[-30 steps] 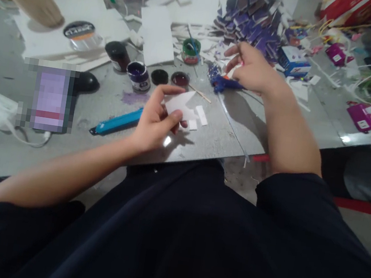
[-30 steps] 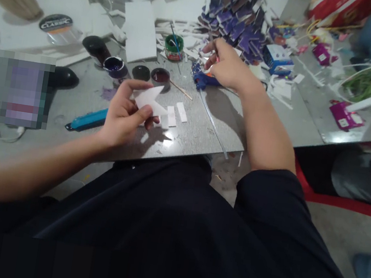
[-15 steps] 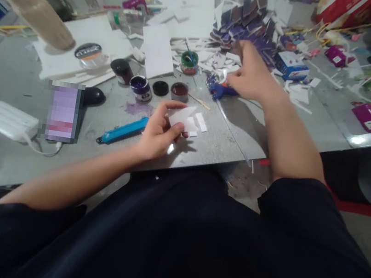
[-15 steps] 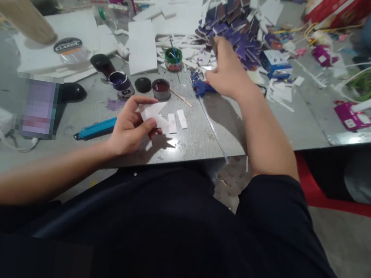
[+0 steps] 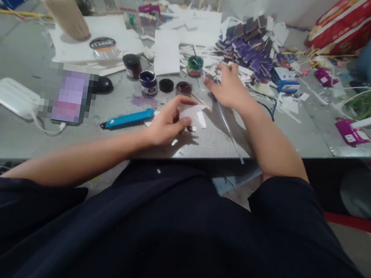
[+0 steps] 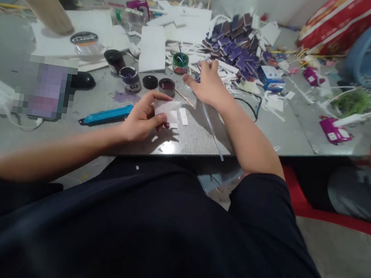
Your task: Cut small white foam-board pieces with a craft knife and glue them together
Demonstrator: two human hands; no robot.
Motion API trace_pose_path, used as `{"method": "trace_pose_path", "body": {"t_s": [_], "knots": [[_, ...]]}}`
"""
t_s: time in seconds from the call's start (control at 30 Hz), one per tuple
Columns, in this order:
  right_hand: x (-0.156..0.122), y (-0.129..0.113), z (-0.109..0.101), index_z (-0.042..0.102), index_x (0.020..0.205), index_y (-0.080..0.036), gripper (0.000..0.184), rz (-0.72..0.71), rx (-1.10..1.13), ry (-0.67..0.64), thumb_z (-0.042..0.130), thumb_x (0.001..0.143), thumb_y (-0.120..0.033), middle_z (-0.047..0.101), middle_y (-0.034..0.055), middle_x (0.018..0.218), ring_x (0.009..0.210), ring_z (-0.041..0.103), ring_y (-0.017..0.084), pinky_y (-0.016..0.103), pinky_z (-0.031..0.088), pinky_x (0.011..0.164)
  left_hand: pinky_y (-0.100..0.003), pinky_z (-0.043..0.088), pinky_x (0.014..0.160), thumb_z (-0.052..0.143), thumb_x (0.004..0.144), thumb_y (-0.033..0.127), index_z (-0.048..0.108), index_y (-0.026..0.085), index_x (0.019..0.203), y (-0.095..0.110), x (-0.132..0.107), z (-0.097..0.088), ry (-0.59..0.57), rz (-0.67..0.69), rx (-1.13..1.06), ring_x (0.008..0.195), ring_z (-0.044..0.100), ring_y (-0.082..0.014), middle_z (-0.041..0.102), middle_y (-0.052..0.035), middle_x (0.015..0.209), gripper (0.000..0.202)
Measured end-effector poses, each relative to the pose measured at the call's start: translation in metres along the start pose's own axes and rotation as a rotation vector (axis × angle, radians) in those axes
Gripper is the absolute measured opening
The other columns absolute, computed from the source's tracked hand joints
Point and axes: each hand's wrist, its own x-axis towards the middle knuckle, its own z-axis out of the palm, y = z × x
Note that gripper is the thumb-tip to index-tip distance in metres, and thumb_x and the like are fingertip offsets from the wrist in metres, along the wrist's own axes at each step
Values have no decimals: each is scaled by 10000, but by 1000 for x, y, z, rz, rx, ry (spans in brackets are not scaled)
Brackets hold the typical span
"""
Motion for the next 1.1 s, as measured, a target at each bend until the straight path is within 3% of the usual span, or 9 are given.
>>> {"method": "trace_pose_path", "body": {"t_s": [0.17, 0.27, 0.33, 0.43, 0.53, 0.7, 0.87, 1.0, 1.1], "knots": [[-2, -11, -7, 586, 1880, -382, 1076, -61, 117, 111, 532, 1128, -1149, 617, 203, 1864, 1576, 721, 515, 748, 655, 1322, -392, 714, 709, 798, 1213, 580, 610, 329, 1695, 1, 1, 2, 9, 30, 102, 794, 842, -246, 809, -34, 1081, 575], [-12, -20, -23, 792, 1536, -391, 991, -114, 283, 184, 605, 1032, -1224, 793, 142, 1702, 1364, 772, 413, 663, 702, 1240, -467, 776, 843, 820, 1206, 525, 528, 352, 1790, 2, 1, 2, 63, -2, 170, 936, 910, -296, 838, -59, 1167, 675], [-22, -28, -32, 819, 1343, -336, 971, -206, 497, -32, 772, 947, -1221, 892, 129, 1461, 1142, 796, 337, 588, 721, 1149, -495, 783, 874, 818, 1206, 502, 497, 349, 1827, 3, 1, 1, 74, -30, 232, 959, 919, -308, 857, -69, 1175, 715], [-38, -50, -38, 840, 1263, -261, 968, -330, 613, -418, 1027, 836, -1109, 904, 100, 1198, 994, 775, 278, 459, 688, 956, -498, 769, 863, 815, 1214, 500, 475, 326, 1836, 4, 2, 0, 47, -47, 302, 921, 910, -304, 882, -74, 1161, 730], [-52, -73, -41, 835, 1057, -251, 771, -374, 508, -509, 1042, 932, -983, 828, 48, 964, 907, 712, 255, 407, 566, 828, -486, 760, 881, 800, 1253, 542, 409, 304, 1862, 5, 2, -3, 15, -60, 323, 919, 902, -294, 886, -62, 1114, 761], [-47, -67, -51, 727, 910, -259, 590, -345, 571, -255, 1013, 989, -769, 678, 5, 782, 710, 593, 194, 397, 432, 698, -500, 753, 1025, 813, 1234, 562, 409, 315, 1872, 20, 1, -12, 76, -15, 533, 1100, 896, -305, 876, -100, 1310, 794], [-19, -29, -44, 661, 826, -317, 449, -230, 635, 164, 966, 1013, -589, 668, -1, 683, 589, 539, 204, 400, 400, 628, -712, 579, 1399, 806, 1158, 506, 699, 229, 1702, 52, 7, -4, -136, -61, 950, 1612, 726, -501, 765, -227, 1698, 620], [-9, -18, -31, 572, 751, -364, 564, -217, 494, 199, 939, 1000, -713, 575, -36, 656, 670, 439, 214, 430, 386, 697, -740, 484, 1472, 812, 1120, 486, 669, 179, 1814, 63, 21, 15, -321, -223, 1064, 1726, 634, -546, 715, -260, 1813, 772], [-9, -21, -24, 469, 705, -405, 727, -214, 339, 125, 1000, 933, -845, 455, -31, 629, 856, 383, 281, 470, 435, 761, -716, 455, 1488, 782, 1130, 486, 630, 155, 1860, 67, 33, 27, -353, -266, 1102, 1760, 608, -532, 687, -273, 1876, 815]]}}
